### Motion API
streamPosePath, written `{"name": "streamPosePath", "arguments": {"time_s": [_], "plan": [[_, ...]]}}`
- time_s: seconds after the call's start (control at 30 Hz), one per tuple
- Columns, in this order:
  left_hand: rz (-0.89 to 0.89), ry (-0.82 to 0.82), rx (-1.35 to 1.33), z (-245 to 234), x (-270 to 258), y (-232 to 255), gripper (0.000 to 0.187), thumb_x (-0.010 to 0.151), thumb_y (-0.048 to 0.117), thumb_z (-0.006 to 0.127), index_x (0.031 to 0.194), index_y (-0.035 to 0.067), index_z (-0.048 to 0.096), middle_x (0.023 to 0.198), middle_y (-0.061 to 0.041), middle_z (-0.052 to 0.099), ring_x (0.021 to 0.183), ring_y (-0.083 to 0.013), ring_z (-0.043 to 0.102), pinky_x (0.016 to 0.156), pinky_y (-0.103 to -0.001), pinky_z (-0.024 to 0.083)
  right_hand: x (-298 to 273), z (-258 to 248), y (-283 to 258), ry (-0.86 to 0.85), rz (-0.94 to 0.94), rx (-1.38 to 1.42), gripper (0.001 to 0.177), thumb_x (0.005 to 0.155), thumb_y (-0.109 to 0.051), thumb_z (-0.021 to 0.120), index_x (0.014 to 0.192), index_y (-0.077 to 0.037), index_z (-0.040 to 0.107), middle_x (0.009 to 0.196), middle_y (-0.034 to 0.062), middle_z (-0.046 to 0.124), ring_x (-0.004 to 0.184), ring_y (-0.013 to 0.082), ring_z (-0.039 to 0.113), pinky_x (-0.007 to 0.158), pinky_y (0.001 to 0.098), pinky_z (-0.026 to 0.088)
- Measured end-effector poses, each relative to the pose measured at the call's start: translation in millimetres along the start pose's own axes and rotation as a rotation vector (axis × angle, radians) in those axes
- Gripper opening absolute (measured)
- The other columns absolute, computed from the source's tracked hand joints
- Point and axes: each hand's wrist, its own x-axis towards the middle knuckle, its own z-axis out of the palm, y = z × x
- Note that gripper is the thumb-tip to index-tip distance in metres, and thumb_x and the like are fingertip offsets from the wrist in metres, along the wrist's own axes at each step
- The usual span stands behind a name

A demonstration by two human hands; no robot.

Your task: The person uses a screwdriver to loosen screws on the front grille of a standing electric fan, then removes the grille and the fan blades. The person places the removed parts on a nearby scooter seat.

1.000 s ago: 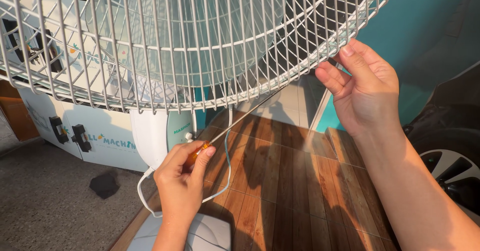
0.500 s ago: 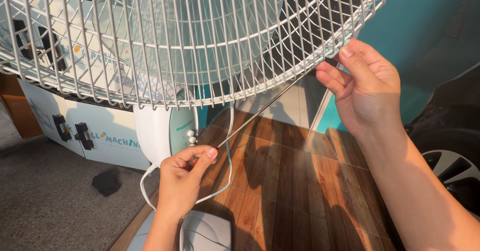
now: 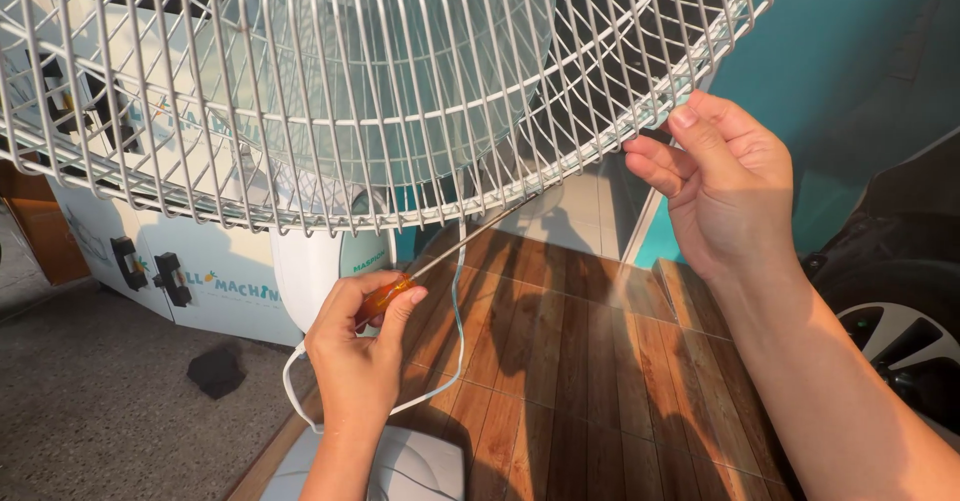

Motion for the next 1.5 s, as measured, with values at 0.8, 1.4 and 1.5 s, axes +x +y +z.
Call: {"name": "streamPosePath", "arguments": {"time_s": [0.8,1.4,1.5], "plan": [[0.003,-0.163,0.0,-12.9,7.3,-5.2,0.019,0.091,0.013,0.075,0.108,0.003,0.077,0.089,-0.008,0.079,0.074,-0.0121,0.072,0.069,-0.024,0.055,-0.4,7.0,-9.0,-0.024,0.035,0.012,0.021,0.109,-0.008,0.056,0.125,0.004,0.063,0.114,0.012,0.072,0.098,0.0174,0.074,0.09,0.0304,0.063],[0.461,0.045,0.188,-18.9,3.4,12.3,0.022,0.081,0.007,0.085,0.093,0.002,0.068,0.096,-0.011,0.075,0.084,-0.0228,0.073,0.07,-0.032,0.057,0.9,2.7,-7.8,-0.014,0.061,0.021,0.024,0.108,-0.009,0.058,0.128,0.004,0.064,0.114,0.0112,0.073,0.099,0.0165,0.073,0.09,0.0295,0.062],[0.402,-0.032,0.226,-19.8,3.7,12.5,0.019,0.084,0.011,0.081,0.098,0.002,0.072,0.092,-0.01,0.076,0.081,-0.0244,0.073,0.07,-0.033,0.055,0.9,3.3,-8.8,-0.015,0.064,0.007,0.026,0.108,-0.009,0.058,0.129,0.005,0.063,0.115,0.0116,0.073,0.099,0.016,0.073,0.09,0.0291,0.062]]}}
